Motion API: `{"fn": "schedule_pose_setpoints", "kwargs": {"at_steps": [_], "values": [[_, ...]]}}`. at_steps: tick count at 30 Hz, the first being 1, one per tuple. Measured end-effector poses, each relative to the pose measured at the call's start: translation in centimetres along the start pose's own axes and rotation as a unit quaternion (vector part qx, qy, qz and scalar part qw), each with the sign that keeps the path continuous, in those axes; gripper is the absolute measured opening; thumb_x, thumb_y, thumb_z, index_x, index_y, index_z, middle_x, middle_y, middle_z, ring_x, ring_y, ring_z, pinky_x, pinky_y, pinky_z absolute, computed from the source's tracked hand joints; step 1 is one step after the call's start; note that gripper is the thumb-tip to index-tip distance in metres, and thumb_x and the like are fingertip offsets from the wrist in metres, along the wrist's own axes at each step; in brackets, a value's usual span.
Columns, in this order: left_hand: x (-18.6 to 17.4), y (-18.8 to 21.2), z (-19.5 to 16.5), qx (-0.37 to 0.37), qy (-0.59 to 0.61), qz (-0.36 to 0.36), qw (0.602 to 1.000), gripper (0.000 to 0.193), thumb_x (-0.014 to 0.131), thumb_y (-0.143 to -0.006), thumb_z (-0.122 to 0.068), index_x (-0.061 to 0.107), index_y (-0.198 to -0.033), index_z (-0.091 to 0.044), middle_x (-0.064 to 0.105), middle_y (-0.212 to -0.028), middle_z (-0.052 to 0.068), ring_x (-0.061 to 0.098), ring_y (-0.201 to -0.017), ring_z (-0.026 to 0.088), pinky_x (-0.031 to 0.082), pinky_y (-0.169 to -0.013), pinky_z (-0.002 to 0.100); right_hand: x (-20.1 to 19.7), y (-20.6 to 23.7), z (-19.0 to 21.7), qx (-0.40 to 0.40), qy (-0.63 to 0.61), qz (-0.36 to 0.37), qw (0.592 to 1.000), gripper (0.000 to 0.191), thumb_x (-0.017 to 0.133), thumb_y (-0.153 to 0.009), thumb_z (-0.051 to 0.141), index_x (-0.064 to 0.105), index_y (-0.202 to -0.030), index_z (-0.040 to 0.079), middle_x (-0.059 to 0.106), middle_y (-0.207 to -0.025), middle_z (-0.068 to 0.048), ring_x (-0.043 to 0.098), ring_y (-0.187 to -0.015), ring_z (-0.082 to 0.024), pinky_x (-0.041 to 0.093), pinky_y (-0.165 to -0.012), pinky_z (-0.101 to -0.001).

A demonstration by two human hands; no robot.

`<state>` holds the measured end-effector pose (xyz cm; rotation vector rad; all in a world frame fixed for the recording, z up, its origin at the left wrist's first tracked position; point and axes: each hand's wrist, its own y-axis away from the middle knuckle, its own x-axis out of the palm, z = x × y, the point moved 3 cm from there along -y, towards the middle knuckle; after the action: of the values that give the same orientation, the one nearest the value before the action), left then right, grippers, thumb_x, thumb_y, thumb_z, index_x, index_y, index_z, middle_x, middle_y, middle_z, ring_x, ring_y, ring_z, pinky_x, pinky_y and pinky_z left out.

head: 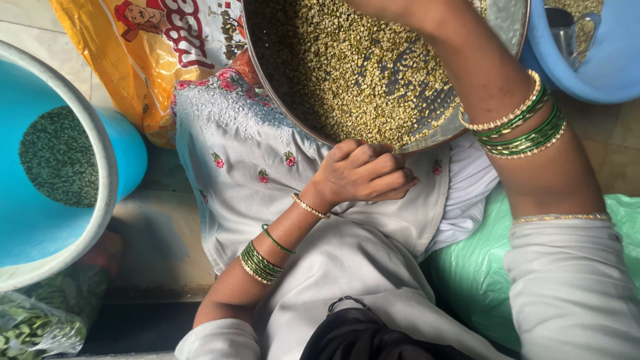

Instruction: The person sits on the floor and sorts small green grains in a perforated metal tray by hand, picking out debris. They then shake the tray to sift the grains and transfer the contents into a blue bucket.

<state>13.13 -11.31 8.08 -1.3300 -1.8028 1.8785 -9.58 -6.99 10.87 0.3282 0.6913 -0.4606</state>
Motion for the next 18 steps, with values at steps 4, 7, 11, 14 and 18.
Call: {"fn": "schedule_pose_setpoints", "kwargs": {"at_steps": [4,7,11,14,18], "values": [[0.2,0.2,0.3,0.008,-0.007,-0.01,1.0,0.029,0.077,-0.099,-0.046,0.055,-0.087,-0.031,0.052,-0.093,-0.008,0.048,-0.088,0.011,0.033,-0.084,0.029,1.1,0.9,0.1,-0.008,-0.012,-0.037,0.999,0.015,0.072,-0.102,0.013,0.07,-0.112,0.003,0.073,-0.103,-0.003,0.071,-0.096,-0.011,0.058,-0.085,-0.0286],[1.1,-0.2,0.1,0.009,-0.014,-0.015,1.0,0.029,0.076,-0.098,-0.047,0.055,-0.087,-0.031,0.052,-0.092,-0.008,0.047,-0.087,0.011,0.033,-0.083,0.029,1.2,2.0,-0.9,0.029,-0.01,-0.053,0.998,0.015,0.074,-0.1,0.014,0.07,-0.109,0.004,0.073,-0.101,-0.003,0.071,-0.093,-0.011,0.058,-0.083,-0.0283],[2.0,-0.7,0.0,0.008,-0.013,-0.008,1.0,0.028,0.075,-0.1,-0.047,0.055,-0.089,-0.031,0.053,-0.093,-0.009,0.048,-0.089,0.011,0.034,-0.084,0.028,0.8,2.1,-1.8,0.03,-0.009,-0.059,0.998,0.014,0.076,-0.098,0.012,0.071,-0.109,0.005,0.075,-0.099,-0.002,0.071,-0.09,-0.011,0.058,-0.08,-0.0276],[2.3,-0.7,0.2,0.01,-0.017,-0.003,1.0,0.029,0.075,-0.101,-0.047,0.055,-0.088,-0.03,0.053,-0.093,-0.009,0.047,-0.089,0.011,0.033,-0.083,0.028,0.8,2.0,-1.9,0.027,0.018,-0.072,0.997,0.014,0.077,-0.098,0.013,0.073,-0.109,0.005,0.075,-0.097,-0.003,0.071,-0.087,-0.01,0.058,-0.076,-0.0269],[2.4,-0.7,0.3,0.015,-0.022,-0.01,1.0,0.028,0.073,-0.101,-0.048,0.054,-0.089,-0.03,0.052,-0.092,-0.008,0.047,-0.089,0.011,0.034,-0.083,0.027,0.9,2.1,-1.8,0.017,0.036,-0.085,0.996,0.014,0.077,-0.098,0.013,0.072,-0.109,0.005,0.075,-0.097,-0.003,0.07,-0.085,-0.01,0.058,-0.076,-0.0266]]}}
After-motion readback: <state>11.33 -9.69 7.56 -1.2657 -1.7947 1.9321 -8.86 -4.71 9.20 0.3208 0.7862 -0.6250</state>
